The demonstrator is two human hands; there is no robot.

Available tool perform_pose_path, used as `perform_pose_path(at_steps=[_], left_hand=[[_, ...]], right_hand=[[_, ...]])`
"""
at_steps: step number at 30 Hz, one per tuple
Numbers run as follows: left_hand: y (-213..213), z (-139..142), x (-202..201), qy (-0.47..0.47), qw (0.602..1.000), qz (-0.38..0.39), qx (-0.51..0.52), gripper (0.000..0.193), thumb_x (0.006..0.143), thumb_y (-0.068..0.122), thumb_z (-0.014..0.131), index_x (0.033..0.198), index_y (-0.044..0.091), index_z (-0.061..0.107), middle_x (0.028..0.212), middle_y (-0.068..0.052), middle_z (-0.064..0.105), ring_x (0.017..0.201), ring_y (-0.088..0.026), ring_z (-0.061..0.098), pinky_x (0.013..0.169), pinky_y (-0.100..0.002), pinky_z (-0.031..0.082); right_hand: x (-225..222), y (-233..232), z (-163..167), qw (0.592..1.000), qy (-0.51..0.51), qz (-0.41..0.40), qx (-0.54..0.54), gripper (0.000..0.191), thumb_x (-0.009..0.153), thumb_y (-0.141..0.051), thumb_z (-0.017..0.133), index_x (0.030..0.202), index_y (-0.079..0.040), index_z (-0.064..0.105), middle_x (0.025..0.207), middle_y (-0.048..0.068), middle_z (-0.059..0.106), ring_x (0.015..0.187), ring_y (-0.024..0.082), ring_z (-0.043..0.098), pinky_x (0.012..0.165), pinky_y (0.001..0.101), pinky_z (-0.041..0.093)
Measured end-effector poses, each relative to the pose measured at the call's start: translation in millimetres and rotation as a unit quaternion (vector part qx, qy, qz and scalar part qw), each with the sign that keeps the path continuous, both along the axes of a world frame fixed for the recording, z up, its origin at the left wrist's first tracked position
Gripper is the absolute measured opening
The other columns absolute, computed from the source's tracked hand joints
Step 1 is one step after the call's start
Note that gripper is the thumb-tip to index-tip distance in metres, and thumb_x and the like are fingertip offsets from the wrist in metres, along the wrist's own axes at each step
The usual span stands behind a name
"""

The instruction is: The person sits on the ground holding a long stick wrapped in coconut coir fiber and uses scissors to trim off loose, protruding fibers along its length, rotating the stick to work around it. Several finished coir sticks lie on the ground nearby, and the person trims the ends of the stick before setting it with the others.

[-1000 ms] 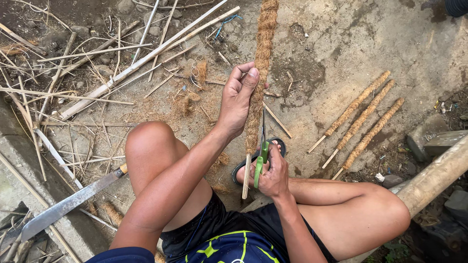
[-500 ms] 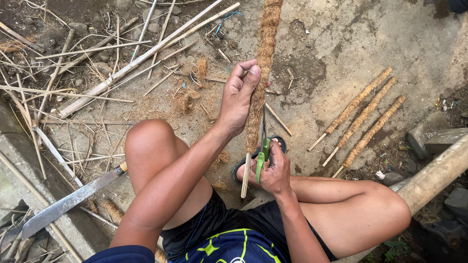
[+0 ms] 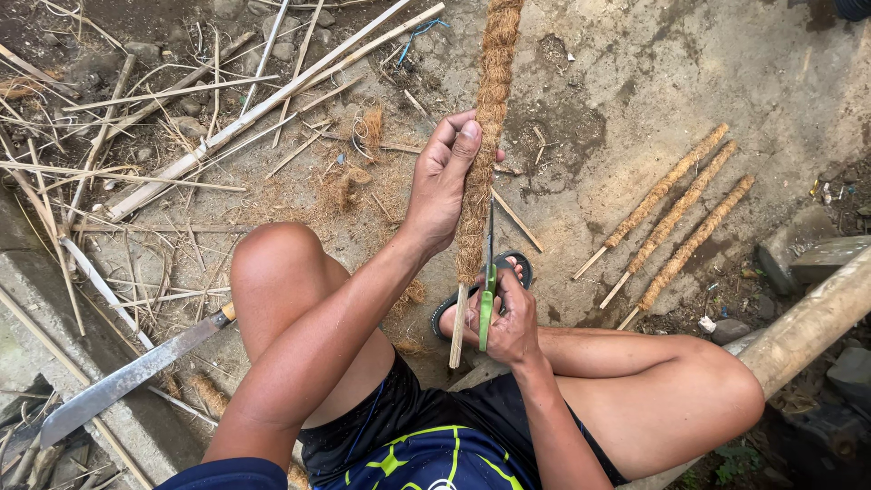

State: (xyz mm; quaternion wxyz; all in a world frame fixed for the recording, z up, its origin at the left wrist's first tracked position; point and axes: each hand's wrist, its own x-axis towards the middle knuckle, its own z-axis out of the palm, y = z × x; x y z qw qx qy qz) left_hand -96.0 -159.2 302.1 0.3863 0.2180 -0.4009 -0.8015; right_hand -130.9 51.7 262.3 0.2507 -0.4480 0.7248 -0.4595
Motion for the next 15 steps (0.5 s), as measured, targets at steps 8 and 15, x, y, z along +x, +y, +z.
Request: perform_pose_path(at_steps=[8,15], left_hand=[[-0.7,1.4,2.1,-0.018,1.000,-0.009,-0.002,0.048,0.107,0.039,0.055,0.138,0.002,0.053,0.100,-0.002,0.066,0.097,-0.011,0.070,0.080,-0.026,0.057],[-0.6,-0.7,-0.9,-0.001,1.000,-0.009,0.003,0.048,0.107,0.038,0.056,0.138,0.001,0.053,0.098,-0.003,0.065,0.096,-0.011,0.069,0.080,-0.025,0.057]], right_hand=[[-0.7,-4.3,-0.1,0.999,0.027,-0.007,-0.034,0.049,0.086,-0.041,0.075,0.110,-0.001,0.062,0.086,0.010,0.066,0.076,0.016,0.067,0.070,0.0328,0.055],[-1.4,-5.1,5.0,0.999,0.011,-0.038,0.000,0.039,0.083,-0.027,0.083,0.107,-0.001,0.067,0.066,0.002,0.067,0.061,0.011,0.065,0.058,0.0276,0.051]])
